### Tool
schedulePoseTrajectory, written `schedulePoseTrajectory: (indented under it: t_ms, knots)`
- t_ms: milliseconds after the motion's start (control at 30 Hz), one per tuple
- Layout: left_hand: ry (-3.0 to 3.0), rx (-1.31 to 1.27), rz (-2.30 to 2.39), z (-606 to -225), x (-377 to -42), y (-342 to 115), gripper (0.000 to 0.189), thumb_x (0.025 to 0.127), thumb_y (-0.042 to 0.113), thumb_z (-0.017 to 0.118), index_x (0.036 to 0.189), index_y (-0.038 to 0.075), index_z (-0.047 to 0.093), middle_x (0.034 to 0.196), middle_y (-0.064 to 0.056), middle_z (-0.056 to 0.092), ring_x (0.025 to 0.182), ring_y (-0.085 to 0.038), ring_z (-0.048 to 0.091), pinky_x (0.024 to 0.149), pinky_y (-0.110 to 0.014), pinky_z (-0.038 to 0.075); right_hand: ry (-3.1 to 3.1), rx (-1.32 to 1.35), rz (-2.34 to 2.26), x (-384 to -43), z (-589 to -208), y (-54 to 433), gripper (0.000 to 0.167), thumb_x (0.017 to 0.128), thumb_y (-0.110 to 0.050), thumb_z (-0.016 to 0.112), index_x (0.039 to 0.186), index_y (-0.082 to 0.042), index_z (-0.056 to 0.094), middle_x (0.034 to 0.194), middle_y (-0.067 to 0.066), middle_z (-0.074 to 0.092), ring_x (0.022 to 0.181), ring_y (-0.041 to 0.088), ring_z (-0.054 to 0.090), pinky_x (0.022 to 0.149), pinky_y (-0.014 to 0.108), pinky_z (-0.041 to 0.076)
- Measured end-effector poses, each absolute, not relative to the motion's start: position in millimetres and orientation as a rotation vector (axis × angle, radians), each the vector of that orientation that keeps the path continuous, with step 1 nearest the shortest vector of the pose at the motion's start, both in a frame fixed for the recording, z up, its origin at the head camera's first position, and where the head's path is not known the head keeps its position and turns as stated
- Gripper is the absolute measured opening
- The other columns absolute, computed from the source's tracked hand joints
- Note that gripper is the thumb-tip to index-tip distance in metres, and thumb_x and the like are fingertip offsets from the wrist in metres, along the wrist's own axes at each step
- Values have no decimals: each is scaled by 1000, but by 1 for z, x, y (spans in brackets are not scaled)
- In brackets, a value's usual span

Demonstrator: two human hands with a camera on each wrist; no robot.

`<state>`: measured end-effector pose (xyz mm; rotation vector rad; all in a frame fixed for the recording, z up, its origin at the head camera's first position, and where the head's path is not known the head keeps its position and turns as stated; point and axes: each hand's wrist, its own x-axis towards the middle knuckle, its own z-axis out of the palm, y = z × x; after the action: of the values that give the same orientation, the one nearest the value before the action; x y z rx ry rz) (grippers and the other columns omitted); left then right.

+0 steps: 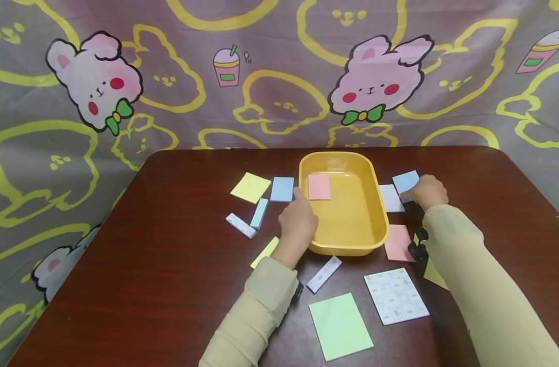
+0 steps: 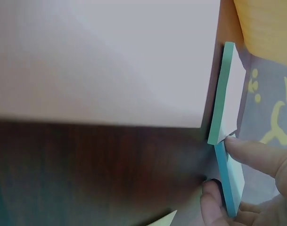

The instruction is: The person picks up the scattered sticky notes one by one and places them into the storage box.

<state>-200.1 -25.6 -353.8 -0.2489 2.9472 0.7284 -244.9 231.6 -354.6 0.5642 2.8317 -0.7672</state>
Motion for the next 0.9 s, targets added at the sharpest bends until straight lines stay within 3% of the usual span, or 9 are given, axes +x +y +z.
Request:
schedulePoseTrajectory:
  t_ms: [100,433,667,900]
  knots:
    - [2943,-254,723,-354,-200,-25,51,89,13,59,133,6,34,88,-15,69,72,-26,65,61,-37,48,2861,520,-768,-240,-355,234,46,84,-21,69,106,16,55,93,27,57,81,36,53,72,47,52]
    - [2959,-245,720,-357,-199,-24,50,89,14,59,132,6,34,87,-15,69,72,-27,66,61,-38,49,2913,536,-777,-232,-352,245,38,81,-20,70,95,14,56,70,16,51,72,32,50,61,40,48]
    - [2964,-239,732,-356,-198,-25,50,88,13,60,131,5,35,86,-15,69,71,-27,65,60,-37,48,2941,516,-818,-230,-345,250,30,85,-15,47,92,14,54,83,26,55,72,36,51,56,37,43]
    - [2956,-243,732,-354,-198,-26,51,88,13,60,132,5,34,84,-15,68,67,-25,63,57,-35,45,2939,510,-870,-230,-330,249,28,85,-16,41,86,10,52,70,16,49,64,30,47,51,34,39]
